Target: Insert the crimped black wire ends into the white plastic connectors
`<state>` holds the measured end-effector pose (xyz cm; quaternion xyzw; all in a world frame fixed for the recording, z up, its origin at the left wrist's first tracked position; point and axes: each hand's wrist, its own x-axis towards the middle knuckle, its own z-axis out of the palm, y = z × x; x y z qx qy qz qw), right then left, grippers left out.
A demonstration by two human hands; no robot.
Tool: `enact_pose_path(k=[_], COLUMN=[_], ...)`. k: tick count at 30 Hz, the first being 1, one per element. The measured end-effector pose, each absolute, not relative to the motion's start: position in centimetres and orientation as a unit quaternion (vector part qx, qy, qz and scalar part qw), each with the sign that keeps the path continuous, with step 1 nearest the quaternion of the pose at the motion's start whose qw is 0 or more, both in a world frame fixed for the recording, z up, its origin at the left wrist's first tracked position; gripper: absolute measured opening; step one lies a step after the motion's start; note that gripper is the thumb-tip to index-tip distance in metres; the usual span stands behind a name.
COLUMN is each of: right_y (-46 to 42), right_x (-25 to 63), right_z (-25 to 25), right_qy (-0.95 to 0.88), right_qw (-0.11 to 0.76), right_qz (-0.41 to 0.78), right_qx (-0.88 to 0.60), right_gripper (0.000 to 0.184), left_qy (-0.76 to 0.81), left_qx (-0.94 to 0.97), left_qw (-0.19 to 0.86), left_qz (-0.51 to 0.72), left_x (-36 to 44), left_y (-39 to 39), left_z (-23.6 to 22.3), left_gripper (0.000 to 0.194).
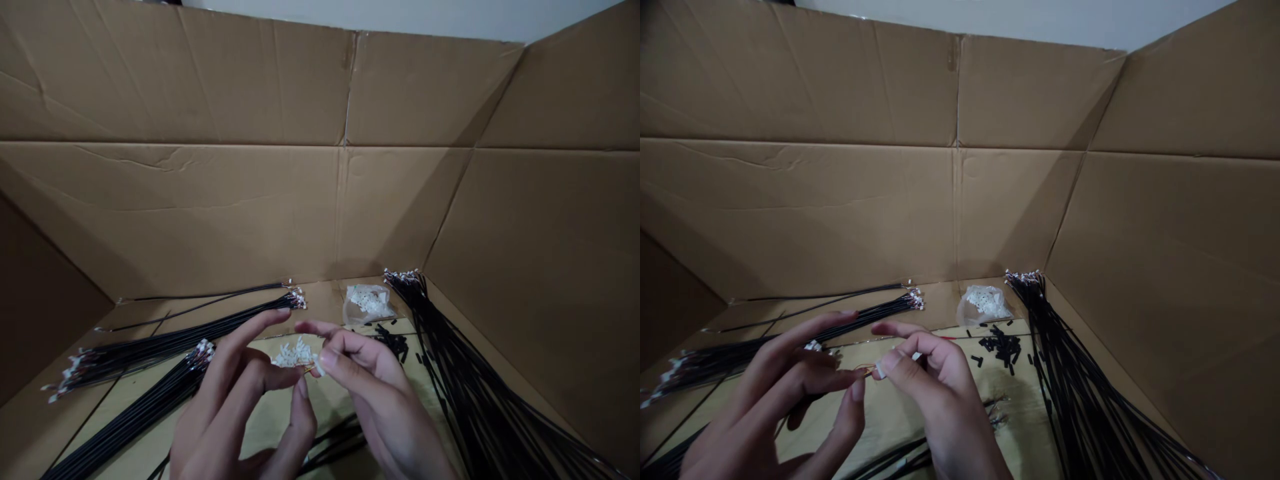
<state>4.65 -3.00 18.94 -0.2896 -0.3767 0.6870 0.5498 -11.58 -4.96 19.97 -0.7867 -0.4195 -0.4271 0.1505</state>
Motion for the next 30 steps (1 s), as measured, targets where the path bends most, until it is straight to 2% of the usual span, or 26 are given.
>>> enact_pose_path(k=[9,30], right_y=[-2.9,-3.0], right_x=[4.7,4.9], right_z=[19.0,18.5], right_qy=[-0.38,-0.42], right_qw=[0.542,0.554], right_qz=[0.694,0.66], right_qx=[-0.283,-0.286], right_gripper=[0.023,0.023], left_qy=[-0.48,-0.487], left_qx=[-0.729,-0.72], left_qw=[0.165,0.163], left_qz=[-0.459,-0.467], left_x=[-10.1,-9.9], left_y=[-5.6,-5.8], left_z=[19.8,19.9], left_gripper=[0.009,0.007])
